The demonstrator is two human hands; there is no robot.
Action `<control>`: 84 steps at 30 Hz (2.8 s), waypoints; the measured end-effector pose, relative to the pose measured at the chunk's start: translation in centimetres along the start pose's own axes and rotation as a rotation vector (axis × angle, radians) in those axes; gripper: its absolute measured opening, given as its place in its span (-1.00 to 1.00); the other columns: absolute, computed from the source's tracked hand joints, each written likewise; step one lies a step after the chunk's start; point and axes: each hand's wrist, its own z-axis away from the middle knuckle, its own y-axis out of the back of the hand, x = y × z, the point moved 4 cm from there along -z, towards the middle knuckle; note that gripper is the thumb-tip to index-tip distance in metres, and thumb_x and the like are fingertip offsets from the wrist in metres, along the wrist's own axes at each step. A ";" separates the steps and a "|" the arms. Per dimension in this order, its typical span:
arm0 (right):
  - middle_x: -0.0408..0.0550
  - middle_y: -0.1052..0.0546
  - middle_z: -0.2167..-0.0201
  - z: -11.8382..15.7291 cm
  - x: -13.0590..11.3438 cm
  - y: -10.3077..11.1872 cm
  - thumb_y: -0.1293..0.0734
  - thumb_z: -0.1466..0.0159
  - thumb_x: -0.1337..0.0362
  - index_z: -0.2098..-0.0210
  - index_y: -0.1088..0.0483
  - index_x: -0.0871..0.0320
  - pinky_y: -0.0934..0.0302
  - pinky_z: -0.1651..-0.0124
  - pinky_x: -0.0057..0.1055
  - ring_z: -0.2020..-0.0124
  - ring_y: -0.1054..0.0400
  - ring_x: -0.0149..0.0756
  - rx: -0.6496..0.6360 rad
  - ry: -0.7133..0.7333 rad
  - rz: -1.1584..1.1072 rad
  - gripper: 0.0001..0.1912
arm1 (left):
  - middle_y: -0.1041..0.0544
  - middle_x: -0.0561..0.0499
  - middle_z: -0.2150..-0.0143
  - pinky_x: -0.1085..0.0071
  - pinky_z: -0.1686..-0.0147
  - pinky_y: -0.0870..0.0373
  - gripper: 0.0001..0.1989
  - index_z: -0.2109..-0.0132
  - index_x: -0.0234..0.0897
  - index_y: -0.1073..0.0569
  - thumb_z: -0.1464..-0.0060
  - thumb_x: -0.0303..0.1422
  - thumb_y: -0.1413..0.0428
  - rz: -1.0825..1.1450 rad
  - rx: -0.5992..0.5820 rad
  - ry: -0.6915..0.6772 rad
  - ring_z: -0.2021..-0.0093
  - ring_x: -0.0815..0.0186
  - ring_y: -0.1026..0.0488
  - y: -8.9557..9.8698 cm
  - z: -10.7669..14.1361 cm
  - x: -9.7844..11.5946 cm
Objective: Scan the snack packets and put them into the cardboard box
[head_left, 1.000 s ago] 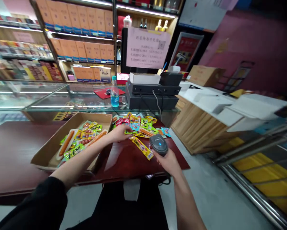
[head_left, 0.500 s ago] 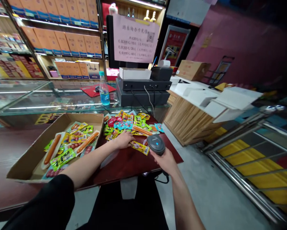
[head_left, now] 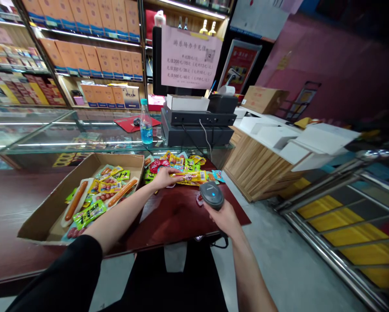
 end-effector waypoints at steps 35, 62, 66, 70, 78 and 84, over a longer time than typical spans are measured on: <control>-0.04 -0.52 0.63 -0.6 -0.5 -0.5 -0.36 -0.14 0.00 0.45 -0.43 0.16 -0.28 0.51 -0.36 0.58 -0.44 -0.18 -0.032 0.011 -0.076 -0.68 | -0.63 -0.08 0.18 0.35 0.08 -0.38 -0.52 0.13 -0.30 -0.61 0.16 -0.07 -0.28 -0.037 0.218 0.008 0.15 0.16 -0.53 6.8 0.9 1.7; 0.01 -0.60 0.43 -2.3 -5.0 -2.9 -0.37 -0.12 0.13 0.17 -0.51 0.16 -0.39 0.25 -0.29 0.20 -0.52 -0.04 -0.032 0.202 -0.040 -0.67 | -0.58 -0.32 0.20 0.26 0.14 -0.34 -0.75 0.24 -0.36 -0.58 -0.08 -0.26 -0.12 -0.928 -0.067 0.320 0.14 0.02 -0.52 5.6 4.3 1.1; 0.02 -0.61 0.41 -2.2 -5.4 -3.0 -0.37 -0.12 0.14 0.13 -0.50 0.16 -0.39 0.25 -0.29 0.21 -0.52 -0.05 -0.023 0.210 -0.047 -0.65 | -0.56 -0.42 0.20 0.16 0.06 -0.27 -0.74 0.25 -0.43 -0.57 -0.15 -0.33 -0.05 -1.024 -0.131 0.333 0.10 -0.06 -0.51 3.4 3.9 -0.7; 0.02 -0.61 0.42 -2.2 -5.4 -3.4 -0.36 -0.14 0.13 0.14 -0.50 0.15 -0.39 0.28 -0.31 0.25 -0.53 -0.07 -0.032 0.218 -0.058 -0.67 | -0.55 -0.44 0.20 0.14 0.04 -0.23 -0.76 0.18 -0.46 -0.54 -0.11 -0.35 -0.09 -1.003 -0.123 0.302 0.09 -0.09 -0.50 2.8 4.3 -1.8; 0.02 -0.61 0.41 -2.5 -4.5 -4.6 -0.35 -0.16 0.12 0.14 -0.48 0.16 -0.40 0.24 -0.31 0.22 -0.53 -0.06 -0.039 0.213 -0.076 -0.66 | -0.49 -0.42 0.05 0.20 0.08 -0.35 -0.41 -0.07 -0.41 -0.37 0.08 -0.23 -0.29 -0.893 -0.060 0.383 0.02 -0.09 -0.47 2.7 5.1 -1.0; 0.00 -0.61 0.43 -2.1 -4.6 -4.3 -0.35 -0.16 0.11 0.13 -0.48 0.16 -0.40 0.24 -0.32 0.21 -0.53 -0.07 -0.041 0.202 -0.051 -0.66 | -0.52 -0.40 0.11 0.20 0.06 -0.37 -0.67 0.04 -0.45 -0.45 -0.01 -0.47 -0.17 -0.810 -0.027 0.342 0.04 -0.04 -0.50 2.9 5.1 -1.4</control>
